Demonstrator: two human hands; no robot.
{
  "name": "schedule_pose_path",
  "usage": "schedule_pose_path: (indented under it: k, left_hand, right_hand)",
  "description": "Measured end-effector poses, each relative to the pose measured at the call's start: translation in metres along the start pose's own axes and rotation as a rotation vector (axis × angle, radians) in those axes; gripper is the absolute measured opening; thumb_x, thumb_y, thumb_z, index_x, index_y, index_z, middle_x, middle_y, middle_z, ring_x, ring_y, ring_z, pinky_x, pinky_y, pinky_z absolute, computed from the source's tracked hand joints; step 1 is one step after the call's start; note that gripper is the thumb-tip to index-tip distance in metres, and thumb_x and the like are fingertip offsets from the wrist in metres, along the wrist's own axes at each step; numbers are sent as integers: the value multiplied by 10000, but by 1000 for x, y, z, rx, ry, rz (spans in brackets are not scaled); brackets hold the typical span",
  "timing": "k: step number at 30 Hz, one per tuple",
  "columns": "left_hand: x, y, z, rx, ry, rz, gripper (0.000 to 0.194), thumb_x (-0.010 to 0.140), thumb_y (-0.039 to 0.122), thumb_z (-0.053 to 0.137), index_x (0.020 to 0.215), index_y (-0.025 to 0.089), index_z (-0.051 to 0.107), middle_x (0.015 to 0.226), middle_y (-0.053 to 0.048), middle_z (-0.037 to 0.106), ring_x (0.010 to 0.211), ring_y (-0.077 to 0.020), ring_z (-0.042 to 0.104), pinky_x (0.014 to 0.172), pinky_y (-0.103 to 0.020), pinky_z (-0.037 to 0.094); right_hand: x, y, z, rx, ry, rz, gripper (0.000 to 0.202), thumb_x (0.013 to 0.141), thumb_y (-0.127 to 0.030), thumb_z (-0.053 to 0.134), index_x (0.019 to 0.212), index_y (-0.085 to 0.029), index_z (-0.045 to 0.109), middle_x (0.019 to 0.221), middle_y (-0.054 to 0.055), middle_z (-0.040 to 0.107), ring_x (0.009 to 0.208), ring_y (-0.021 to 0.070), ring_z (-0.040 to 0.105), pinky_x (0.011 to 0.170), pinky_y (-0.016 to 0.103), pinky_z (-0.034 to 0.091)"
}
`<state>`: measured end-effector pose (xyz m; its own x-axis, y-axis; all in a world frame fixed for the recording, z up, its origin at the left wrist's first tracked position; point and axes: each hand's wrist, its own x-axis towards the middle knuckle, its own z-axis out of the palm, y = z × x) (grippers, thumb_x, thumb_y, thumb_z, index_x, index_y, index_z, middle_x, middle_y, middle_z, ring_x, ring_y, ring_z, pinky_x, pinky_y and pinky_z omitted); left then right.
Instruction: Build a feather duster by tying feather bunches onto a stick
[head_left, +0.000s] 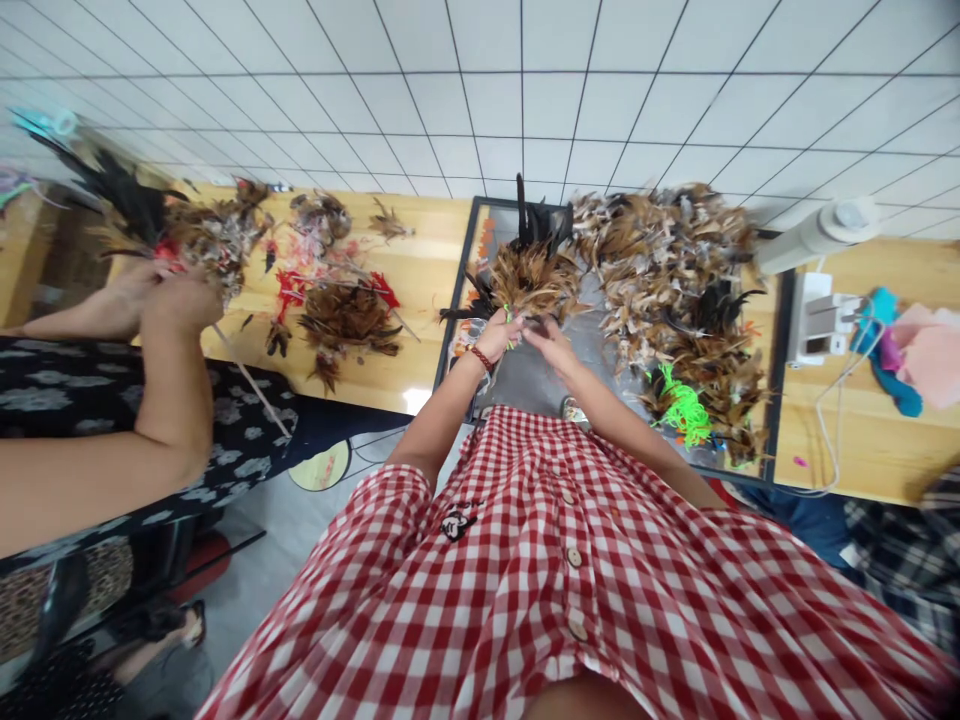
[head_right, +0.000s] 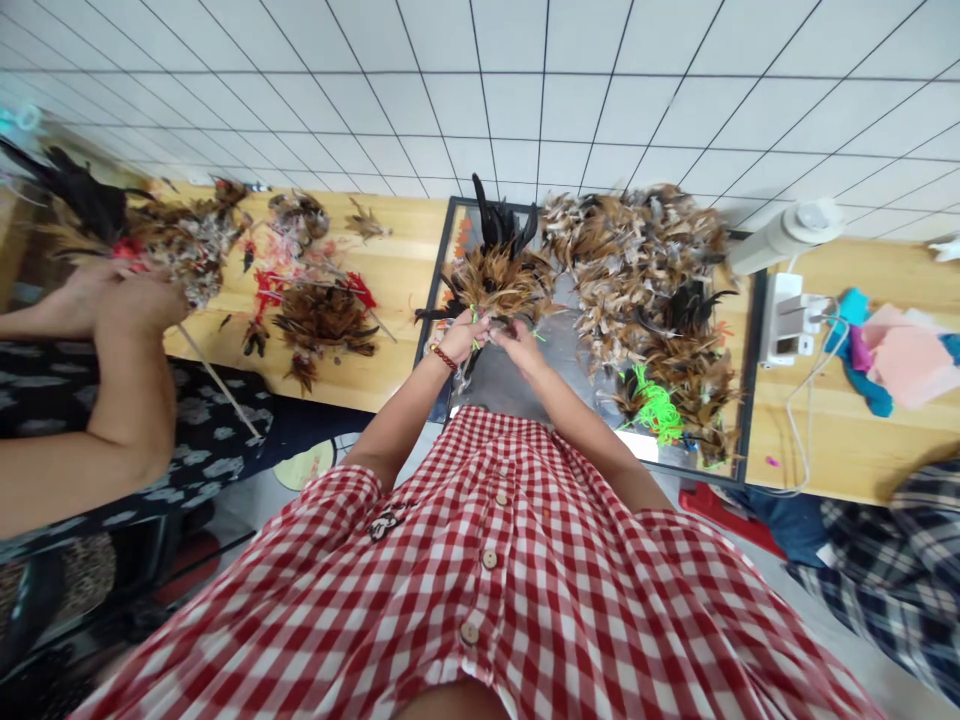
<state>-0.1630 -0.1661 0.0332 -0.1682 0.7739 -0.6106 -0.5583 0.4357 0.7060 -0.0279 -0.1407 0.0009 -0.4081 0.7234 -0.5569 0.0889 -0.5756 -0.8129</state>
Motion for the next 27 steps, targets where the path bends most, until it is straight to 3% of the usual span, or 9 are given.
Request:
schedule_pose_path:
  k: [4, 6, 9, 15, 17, 19, 23, 25, 27]
  left_hand:
    - [2, 5, -9, 112, 23, -5, 327, 717, 42, 798, 866, 182, 542, 624, 81, 528, 473, -28, 419, 480, -159, 268]
    - [4, 4, -14, 261, 5, 26, 285, 728, 27, 765, 847, 178, 554, 614, 74, 520, 484, -41, 422, 480, -165, 268]
    - [6, 0, -16, 426, -67, 70, 231, 754, 35, 719, 850, 181, 569, 642, 53, 543, 520, -64, 448, 502, -176, 300]
    - [-1, 4, -8, 786, -31, 162, 216, 781, 48, 678, 732, 194, 527, 625, 33, 497, 580, -111, 444, 557, -200, 310]
    - [-9, 11, -3, 965, -139, 187, 256, 739, 21, 702, 658, 188, 526, 632, 17, 517, 626, -124, 462, 608, -205, 330]
    - [-19, 17, 3, 1083, -362, 159, 238, 728, 4, 695, 627, 177, 567, 652, -3, 573, 657, -135, 493, 661, -214, 361]
    - [-40, 28, 12, 1096, -759, -21, 180, 745, 24, 675, 635, 161, 635, 653, -33, 646, 599, -138, 509, 608, -232, 383]
    - [-46, 31, 10, 990, -816, -186, 111, 753, 98, 719, 690, 156, 648, 622, -38, 629, 515, -124, 468, 507, -233, 342]
    - [-48, 33, 2, 796, -786, -334, 161, 734, 192, 790, 790, 158, 643, 606, -26, 600, 460, -104, 442, 440, -215, 285]
  right_hand:
    - [-16, -10, -28, -99, -170, 157, 270, 711, -374, 804, 840, -208, 634, 586, -82, 444, 504, 81, 330, 525, 221, 361]
    - [-20, -24, -41, -238, -156, 12, 206, 768, -372, 761, 777, -195, 656, 569, -65, 450, 521, 88, 334, 536, 220, 317]
    - [-23, -49, -54, -529, -121, -281, 122, 805, -274, 703, 724, -185, 687, 651, -18, 603, 643, 123, 467, 654, 245, 357]
    - [-32, -86, -56, -835, -340, -489, 105, 824, -217, 655, 743, -200, 718, 671, 5, 644, 662, 155, 512, 721, 278, 366]
    - [-27, -95, -55, -866, -344, -582, 74, 807, -209, 685, 750, -205, 732, 729, 28, 669, 726, 175, 539, 761, 289, 382]
    - [-15, -102, -54, -864, -331, -646, 68, 802, -208, 704, 752, -206, 750, 791, 50, 692, 796, 194, 568, 803, 302, 401]
    - [14, -94, -58, -733, -453, -522, 69, 776, -249, 766, 723, -205, 770, 759, 28, 708, 769, 176, 613, 813, 302, 447]
    - [18, -77, -64, -611, -515, -319, 121, 712, -279, 831, 687, -183, 762, 702, 6, 704, 701, 154, 619, 764, 287, 465]
    - [11, -55, -74, -430, -457, -142, 213, 690, -325, 868, 686, -152, 745, 664, -8, 689, 641, 141, 613, 694, 275, 474]
